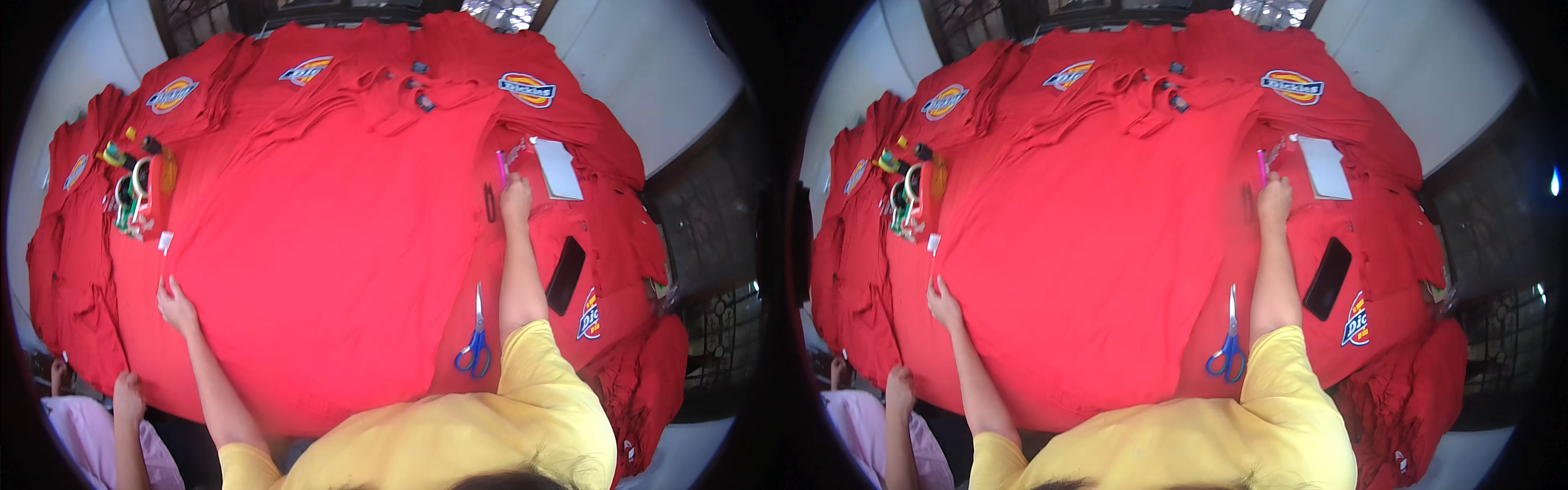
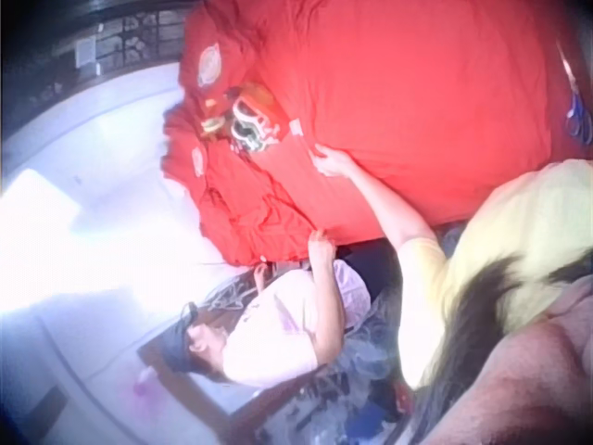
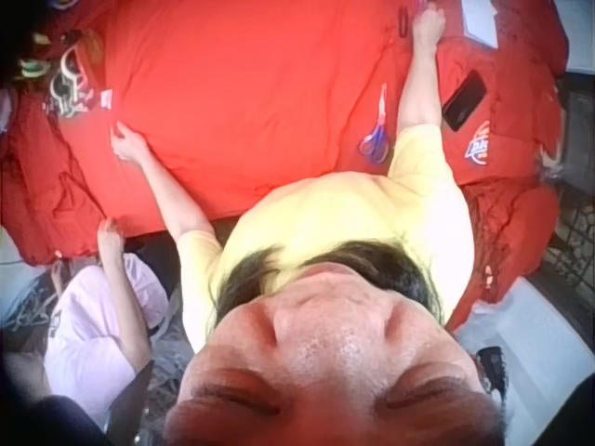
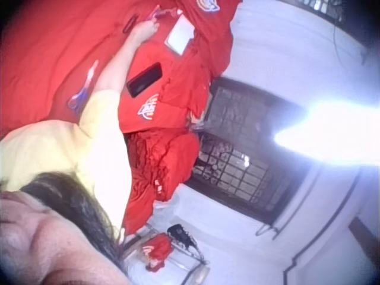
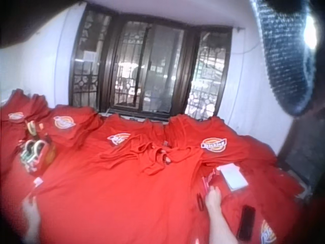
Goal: The person trims threads from a stack of red shirts using shears, folds several shirts, and places them onto a large pile on the table.
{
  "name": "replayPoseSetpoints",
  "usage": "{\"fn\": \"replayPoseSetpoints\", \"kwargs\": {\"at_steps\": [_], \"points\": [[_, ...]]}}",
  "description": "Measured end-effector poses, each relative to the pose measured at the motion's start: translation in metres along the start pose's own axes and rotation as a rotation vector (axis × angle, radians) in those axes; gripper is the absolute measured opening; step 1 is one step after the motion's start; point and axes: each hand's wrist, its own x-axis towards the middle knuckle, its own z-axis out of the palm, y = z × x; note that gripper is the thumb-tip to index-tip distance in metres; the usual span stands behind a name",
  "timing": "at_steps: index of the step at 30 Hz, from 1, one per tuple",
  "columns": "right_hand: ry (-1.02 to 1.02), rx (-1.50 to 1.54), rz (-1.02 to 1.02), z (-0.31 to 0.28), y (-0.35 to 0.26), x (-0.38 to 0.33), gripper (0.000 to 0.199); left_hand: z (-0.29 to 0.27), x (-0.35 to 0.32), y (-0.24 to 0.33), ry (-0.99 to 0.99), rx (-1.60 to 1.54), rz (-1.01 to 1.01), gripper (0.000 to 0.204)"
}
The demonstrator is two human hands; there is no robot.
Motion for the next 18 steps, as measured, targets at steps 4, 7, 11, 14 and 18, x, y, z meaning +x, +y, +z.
{"fn": "replayPoseSetpoints", "kwargs": {"at_steps": [4,7,11,14,18], "points": [[-0.002,0.065,-0.164,-0.021,-0.034,-0.026,0.023,0.005,0.006,-0.014,0.102,-0.256,-0.008,0.058],[-0.076,0.372,-0.430,-0.077,-0.091,-0.092,0.024,0.012,0.011,-0.019,0.227,-0.444,-0.004,0.053],[-0.437,0.639,-0.773,-0.168,-0.167,-0.235,0.041,0.016,0.017,-0.023,0.099,-0.395,-0.052,0.050],[-0.639,0.513,-1.027,-0.198,-0.160,-0.311,0.050,0.007,0.015,0.000,-0.002,-0.051,-0.076,0.046],[-0.643,0.551,-0.957,-0.208,-0.131,-0.321,0.042,-0.018,0.053,-0.015,-0.275,-0.258,-0.115,0.032]]}}
